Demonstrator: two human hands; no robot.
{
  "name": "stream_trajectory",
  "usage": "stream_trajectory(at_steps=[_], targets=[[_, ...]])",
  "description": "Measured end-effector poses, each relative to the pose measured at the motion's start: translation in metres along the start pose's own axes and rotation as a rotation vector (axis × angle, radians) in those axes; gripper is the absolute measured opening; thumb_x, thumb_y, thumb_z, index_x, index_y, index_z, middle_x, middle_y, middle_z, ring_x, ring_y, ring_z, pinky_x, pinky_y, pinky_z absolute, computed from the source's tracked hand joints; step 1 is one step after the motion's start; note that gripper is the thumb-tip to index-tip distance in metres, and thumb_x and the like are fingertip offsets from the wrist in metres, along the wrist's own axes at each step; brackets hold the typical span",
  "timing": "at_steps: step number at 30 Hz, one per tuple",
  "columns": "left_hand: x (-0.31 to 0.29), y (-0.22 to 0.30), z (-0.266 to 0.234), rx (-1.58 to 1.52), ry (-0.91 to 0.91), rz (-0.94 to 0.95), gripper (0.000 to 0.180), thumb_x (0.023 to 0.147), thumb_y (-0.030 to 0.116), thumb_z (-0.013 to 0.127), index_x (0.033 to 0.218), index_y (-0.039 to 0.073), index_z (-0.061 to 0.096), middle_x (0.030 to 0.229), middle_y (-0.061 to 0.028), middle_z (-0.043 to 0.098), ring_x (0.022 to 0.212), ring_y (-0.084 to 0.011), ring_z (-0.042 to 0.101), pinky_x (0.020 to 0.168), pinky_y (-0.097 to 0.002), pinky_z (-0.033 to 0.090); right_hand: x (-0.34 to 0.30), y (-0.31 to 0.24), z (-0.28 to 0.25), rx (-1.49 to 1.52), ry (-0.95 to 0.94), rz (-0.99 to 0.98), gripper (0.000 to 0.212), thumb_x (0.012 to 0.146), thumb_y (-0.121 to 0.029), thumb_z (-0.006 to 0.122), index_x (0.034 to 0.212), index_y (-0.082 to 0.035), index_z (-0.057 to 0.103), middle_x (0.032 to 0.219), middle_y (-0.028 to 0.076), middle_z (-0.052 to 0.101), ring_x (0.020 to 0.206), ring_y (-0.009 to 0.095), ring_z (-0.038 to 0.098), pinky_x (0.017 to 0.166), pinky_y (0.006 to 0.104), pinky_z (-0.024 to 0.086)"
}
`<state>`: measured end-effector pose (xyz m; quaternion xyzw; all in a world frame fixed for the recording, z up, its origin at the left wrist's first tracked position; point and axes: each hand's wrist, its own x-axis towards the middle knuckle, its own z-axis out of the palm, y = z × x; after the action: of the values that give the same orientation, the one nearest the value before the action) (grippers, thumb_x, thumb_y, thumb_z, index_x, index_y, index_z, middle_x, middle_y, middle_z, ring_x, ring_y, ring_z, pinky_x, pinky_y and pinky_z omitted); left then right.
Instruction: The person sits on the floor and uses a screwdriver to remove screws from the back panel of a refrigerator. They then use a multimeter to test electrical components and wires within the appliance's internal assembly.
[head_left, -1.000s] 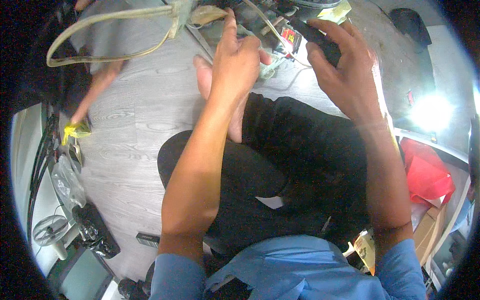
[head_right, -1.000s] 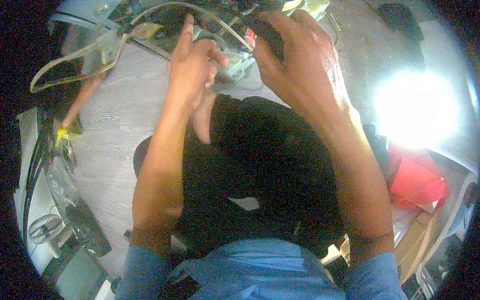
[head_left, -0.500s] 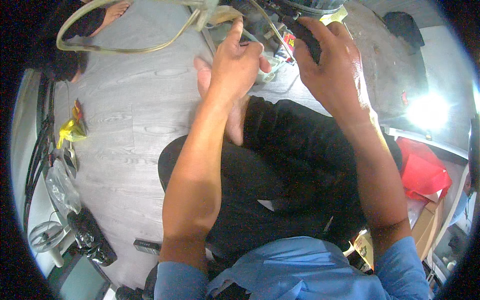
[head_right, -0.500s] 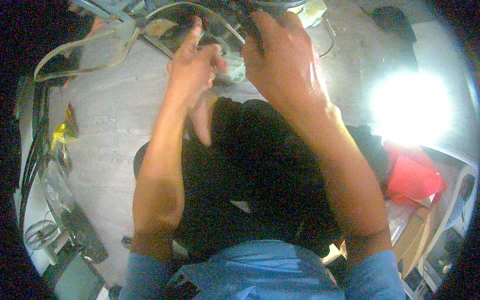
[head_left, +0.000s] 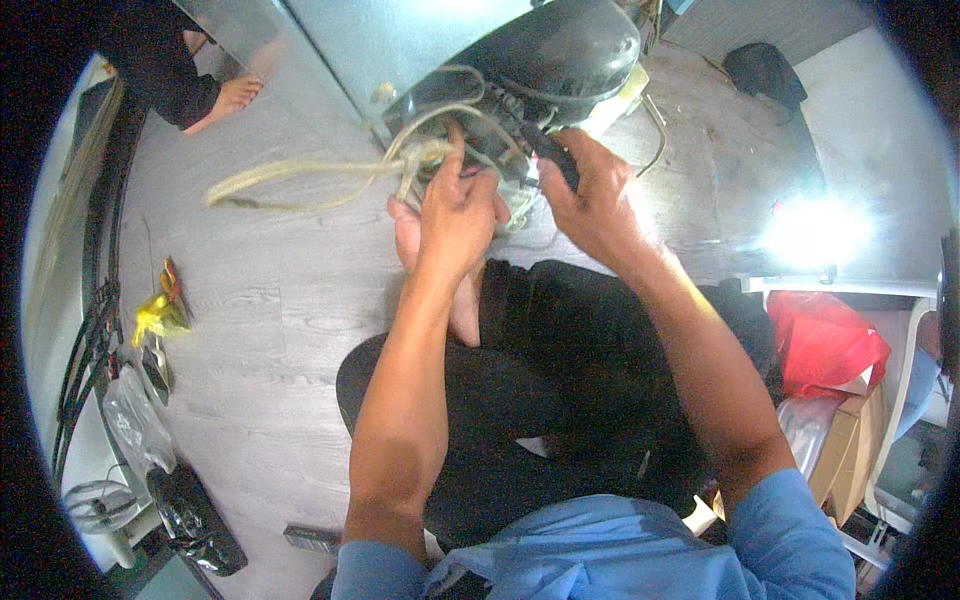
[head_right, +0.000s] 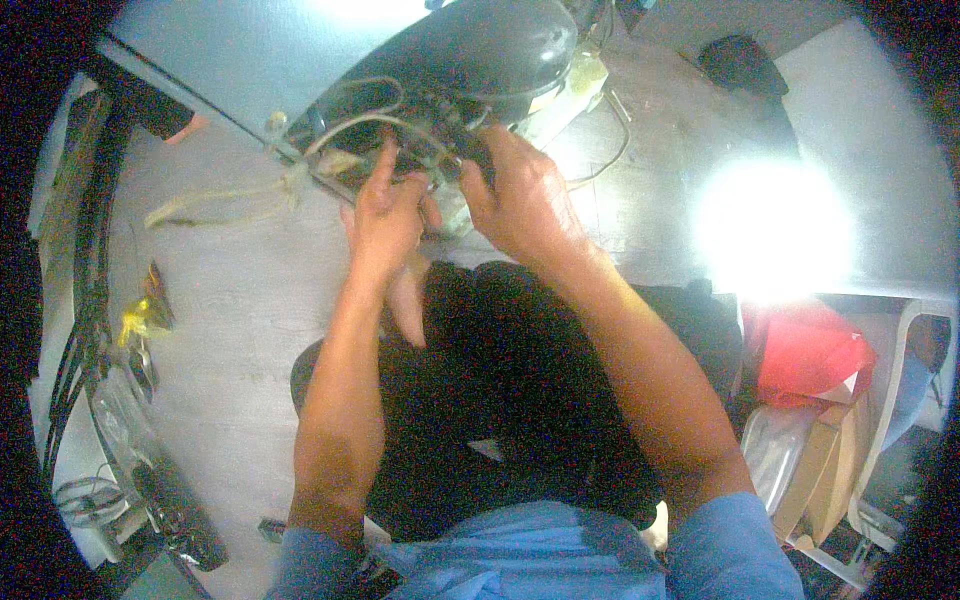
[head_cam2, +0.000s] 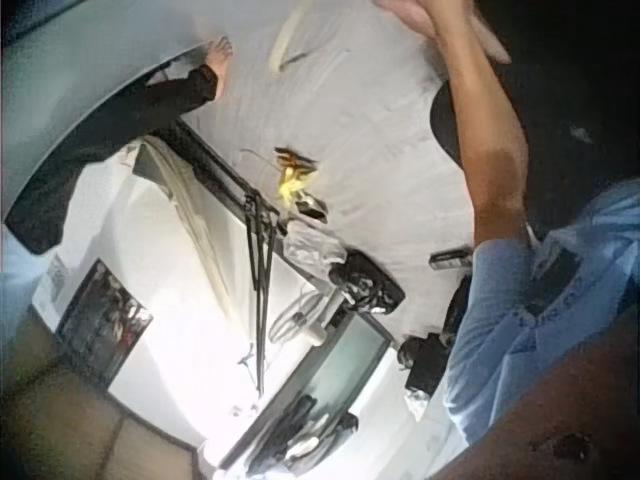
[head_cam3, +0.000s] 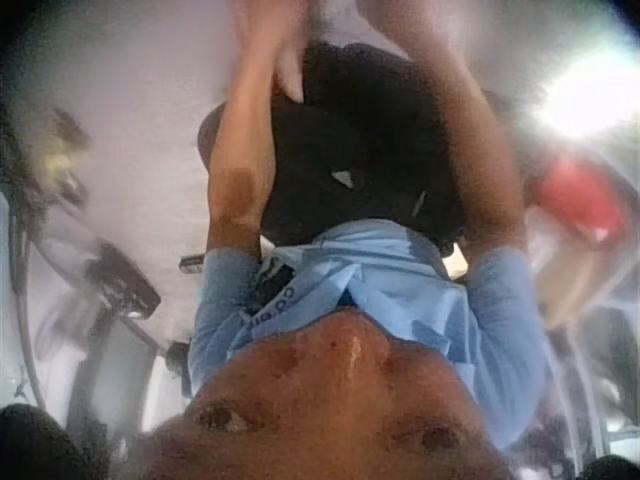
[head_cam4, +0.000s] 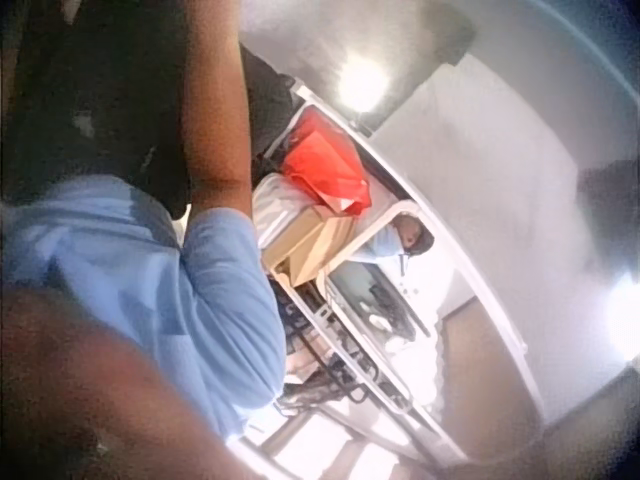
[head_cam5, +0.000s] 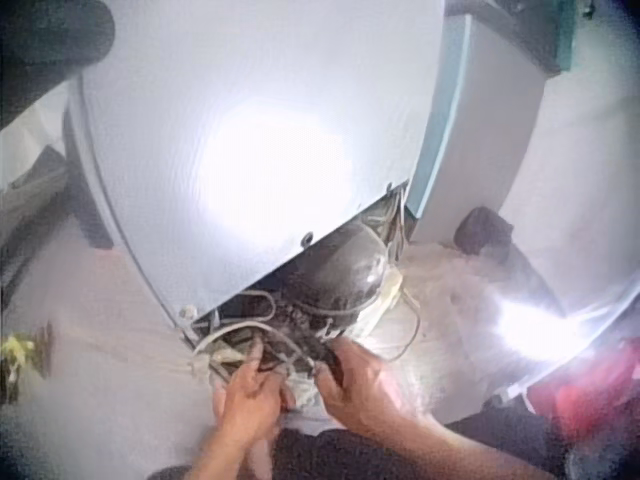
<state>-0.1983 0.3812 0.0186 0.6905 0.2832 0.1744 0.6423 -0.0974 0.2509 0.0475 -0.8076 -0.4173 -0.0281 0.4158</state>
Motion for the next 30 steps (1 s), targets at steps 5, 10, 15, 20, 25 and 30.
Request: stream_trajectory(at_steps=[5, 10, 15, 20, 25, 30], targets=[[0.001, 0.007, 0.001, 0.038, -0.001, -0.018, 0.068, 0.093, 0.018, 0.055, 0.150, -0.005, 0.026, 0.067, -0.0046, 0.063, 0.065, -0.0143, 0.058, 0.067, -0.0269, 0.048, -0.002, -0.010, -0.006, -0.123, -0.070, 0.006, 0.027, 0.088, -0.013, 0.060, 0.111, -0.002, 0.053, 0.097, 0.024, 0.059, 0.080, 0.048, 0.060, 0.068, 0.0548, 0.051], [-0.006, 0.015, 0.011, 0.204, 0.111, 0.009, 0.067, 0.092, 0.020, 0.056, 0.148, -0.006, 0.029, 0.073, -0.0083, 0.068, 0.074, -0.0189, 0.065, 0.074, -0.0285, 0.050, -0.004, -0.012, -0.010, -0.026, -0.029, 0.033, 0.031, 0.087, -0.008, 0.064, 0.115, 0.004, 0.058, 0.091, 0.022, 0.061, 0.079, 0.041, 0.063, 0.069, 0.0438, 0.050], [-0.005, 0.007, 0.013, 0.414, 0.126, 0.069, 0.072, 0.091, 0.016, 0.052, 0.149, -0.009, 0.017, 0.081, -0.0170, 0.070, 0.074, -0.0288, 0.069, 0.071, -0.0352, 0.051, 0.000, -0.007, -0.015, 0.102, -0.047, 0.008, 0.034, 0.088, -0.014, 0.061, 0.117, 0.002, 0.054, 0.098, 0.027, 0.060, 0.082, 0.048, 0.061, 0.071, 0.0525, 0.052], [-0.001, 0.007, 0.012, 0.537, 0.104, 0.081, 0.073, 0.091, 0.016, 0.052, 0.151, -0.005, 0.015, 0.085, -0.0168, 0.071, 0.080, -0.0332, 0.070, 0.078, -0.0405, 0.050, 0.004, -0.020, -0.007, 0.288, -0.009, 0.307, 0.032, 0.089, -0.017, 0.060, 0.109, 0.007, 0.063, 0.087, 0.024, 0.065, 0.077, 0.040, 0.065, 0.072, 0.0425, 0.050], [0.000, -0.004, 0.010, 0.651, 0.144, 0.110, 0.075, 0.091, 0.016, 0.052, 0.152, -0.001, 0.011, 0.087, -0.0176, 0.071, 0.084, -0.0371, 0.069, 0.080, -0.0422, 0.049, 0.008, -0.033, -0.003, 0.405, -0.036, 0.396, 0.028, 0.087, -0.022, 0.058, 0.094, 0.005, 0.064, 0.081, 0.029, 0.065, 0.080, 0.045, 0.065, 0.072, 0.0487, 0.051], [-0.015, 0.000, 0.013, 0.787, 0.106, 0.097, 0.081, 0.091, 0.021, 0.053, 0.153, 0.002, 0.006, 0.088, -0.0163, 0.072, 0.086, -0.0401, 0.068, 0.091, -0.0513, 0.041, 0.009, -0.036, -0.019, 0.140, -0.177, 0.180, 0.029, 0.087, -0.020, 0.056, 0.100, 0.004, 0.066, 0.080, 0.028, 0.064, 0.073, 0.041, 0.066, 0.067, 0.0449, 0.051]])
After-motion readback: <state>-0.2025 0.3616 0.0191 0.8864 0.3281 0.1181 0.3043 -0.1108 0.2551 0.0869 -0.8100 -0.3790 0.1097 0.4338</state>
